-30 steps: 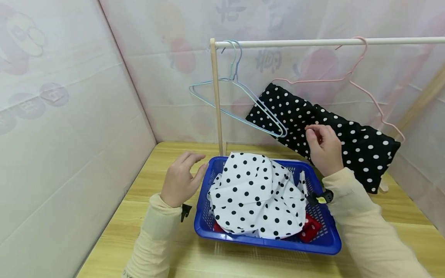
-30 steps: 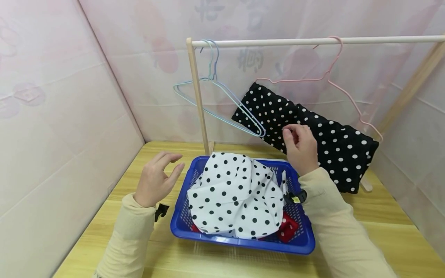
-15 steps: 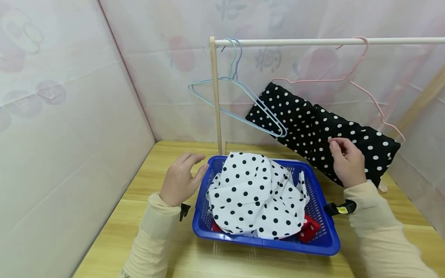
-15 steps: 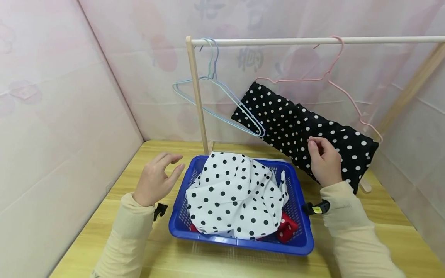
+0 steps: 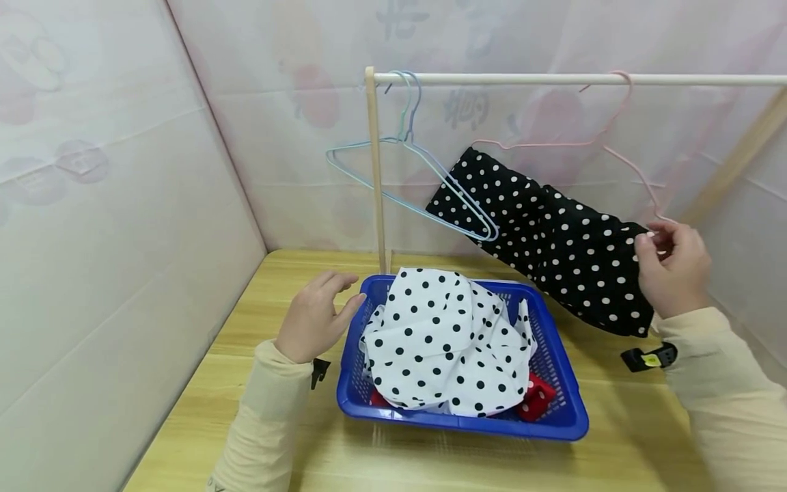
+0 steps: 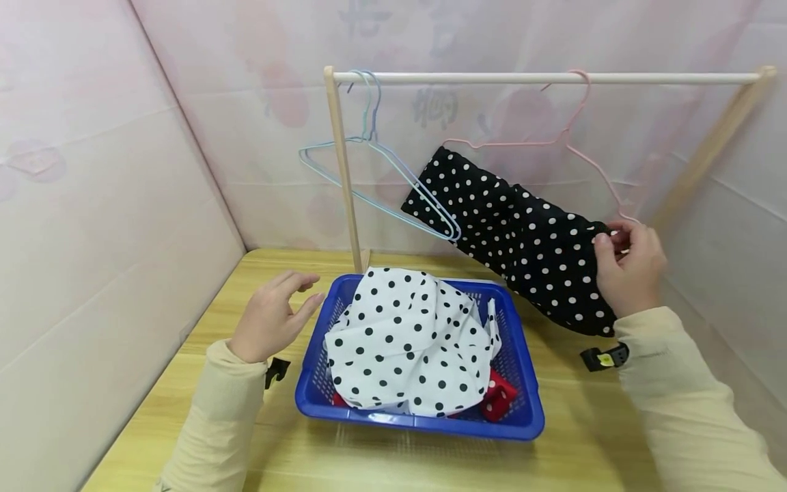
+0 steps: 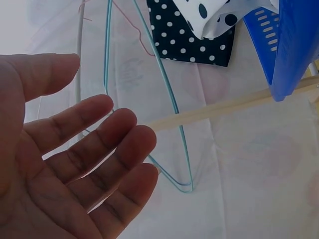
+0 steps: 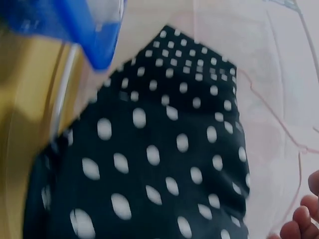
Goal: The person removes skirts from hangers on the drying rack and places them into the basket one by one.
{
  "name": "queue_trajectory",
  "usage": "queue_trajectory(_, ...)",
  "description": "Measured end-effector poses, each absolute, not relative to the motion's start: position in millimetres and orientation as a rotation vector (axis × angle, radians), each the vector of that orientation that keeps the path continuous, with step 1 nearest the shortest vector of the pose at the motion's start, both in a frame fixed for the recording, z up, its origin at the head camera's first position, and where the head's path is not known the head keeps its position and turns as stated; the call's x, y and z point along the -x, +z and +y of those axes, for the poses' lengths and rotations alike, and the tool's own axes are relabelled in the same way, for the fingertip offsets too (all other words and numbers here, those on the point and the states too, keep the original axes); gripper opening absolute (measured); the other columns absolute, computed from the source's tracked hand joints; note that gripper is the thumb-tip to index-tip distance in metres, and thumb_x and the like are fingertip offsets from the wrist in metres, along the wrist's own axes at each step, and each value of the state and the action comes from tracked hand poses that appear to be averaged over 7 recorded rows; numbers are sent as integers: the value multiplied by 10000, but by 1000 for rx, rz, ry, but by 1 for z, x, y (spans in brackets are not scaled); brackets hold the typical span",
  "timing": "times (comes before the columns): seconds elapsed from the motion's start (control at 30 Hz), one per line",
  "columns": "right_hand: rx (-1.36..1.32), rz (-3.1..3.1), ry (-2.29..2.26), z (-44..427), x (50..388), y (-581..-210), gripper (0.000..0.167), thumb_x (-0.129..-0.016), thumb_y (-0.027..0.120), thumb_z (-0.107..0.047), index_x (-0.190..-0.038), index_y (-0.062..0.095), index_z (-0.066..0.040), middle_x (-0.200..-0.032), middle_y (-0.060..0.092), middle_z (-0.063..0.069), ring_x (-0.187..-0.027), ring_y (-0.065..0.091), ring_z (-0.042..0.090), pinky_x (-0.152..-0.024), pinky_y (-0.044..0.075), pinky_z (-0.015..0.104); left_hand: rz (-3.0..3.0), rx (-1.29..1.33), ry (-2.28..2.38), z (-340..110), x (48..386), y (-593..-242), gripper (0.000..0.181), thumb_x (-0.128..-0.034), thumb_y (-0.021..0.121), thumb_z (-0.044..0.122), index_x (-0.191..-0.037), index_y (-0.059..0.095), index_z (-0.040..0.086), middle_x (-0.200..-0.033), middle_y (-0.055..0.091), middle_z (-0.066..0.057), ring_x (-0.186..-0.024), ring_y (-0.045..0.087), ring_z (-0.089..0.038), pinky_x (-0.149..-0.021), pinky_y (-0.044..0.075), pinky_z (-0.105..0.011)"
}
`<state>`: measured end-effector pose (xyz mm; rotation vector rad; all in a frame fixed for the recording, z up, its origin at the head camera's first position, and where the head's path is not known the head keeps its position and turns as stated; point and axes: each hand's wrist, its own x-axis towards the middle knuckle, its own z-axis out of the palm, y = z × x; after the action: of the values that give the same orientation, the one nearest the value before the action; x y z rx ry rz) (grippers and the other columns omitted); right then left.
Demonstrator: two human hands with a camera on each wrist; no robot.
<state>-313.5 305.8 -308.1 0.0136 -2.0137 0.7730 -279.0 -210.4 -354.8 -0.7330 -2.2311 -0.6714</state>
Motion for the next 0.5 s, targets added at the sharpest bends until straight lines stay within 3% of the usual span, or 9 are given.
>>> queue_trajectory(0.1, 34, -2018, 727, 322, 310, -300, 343, -888, 568, -167, -1156, 617, 41, -914, 419, -243, -865, 392, -101, -787, 330, 144, -2249, 738, -673, -209, 278, -355, 314, -892, 695, 241, -1123, 660, 31, -1009, 666, -91, -884, 637, -217, -732, 544, -362)
queue_trajectory(0.17, 72, -2066, 710, 333, 308, -297, 382, -888, 557, -186, -1196, 593, 36, -985, 457, -192, -956, 438, -16, -875, 316, 201, -2262, 751, -667, -208, 278, -355, 343, -887, 700, 257, -1137, 653, 25, -1032, 667, -103, -904, 639, -232, -757, 543, -376)
queue_trajectory(0.27, 103, -2182, 687, 350, 307, -294, 453, -907, 545, -214, -1292, 535, 24, -1134, 537, 11, -1112, 462, 194, -987, 287, 311, -2297, 775, -654, -207, 279, -356, 425, -877, 711, 298, -1182, 632, 12, -1098, 657, -127, -968, 633, -260, -819, 534, -403)
queue_trajectory(0.33, 102, -2270, 666, 358, 308, -291, 487, -928, 537, -236, -1348, 492, 7, -1242, 533, 149, -1142, 446, 291, -979, 298, 301, -2346, 787, -650, -205, 279, -356, 485, -874, 712, 331, -1223, 607, 10, -1159, 638, -136, -1040, 613, -277, -881, 512, -422)
queue_trajectory(0.4, 78, -2345, 635, 365, 311, -288, 512, -947, 530, -267, -1379, 462, -1, -1275, 519, 222, -1068, 475, 243, -913, 320, 261, -2417, 788, -641, -205, 279, -359, 550, -875, 702, 376, -1265, 579, 8, -1214, 613, -146, -1103, 585, -294, -929, 487, -442)
queue_trajectory(0.5, 28, -2411, 625, 370, 313, -285, 523, -958, 532, -298, -1380, 460, 3, -1209, 544, 202, -908, 466, 58, -765, 299, 159, -2535, 797, -622, -205, 277, -365, 644, -875, 678, 447, -1320, 534, 4, -1296, 564, -160, -1191, 532, -320, -991, 441, -468)
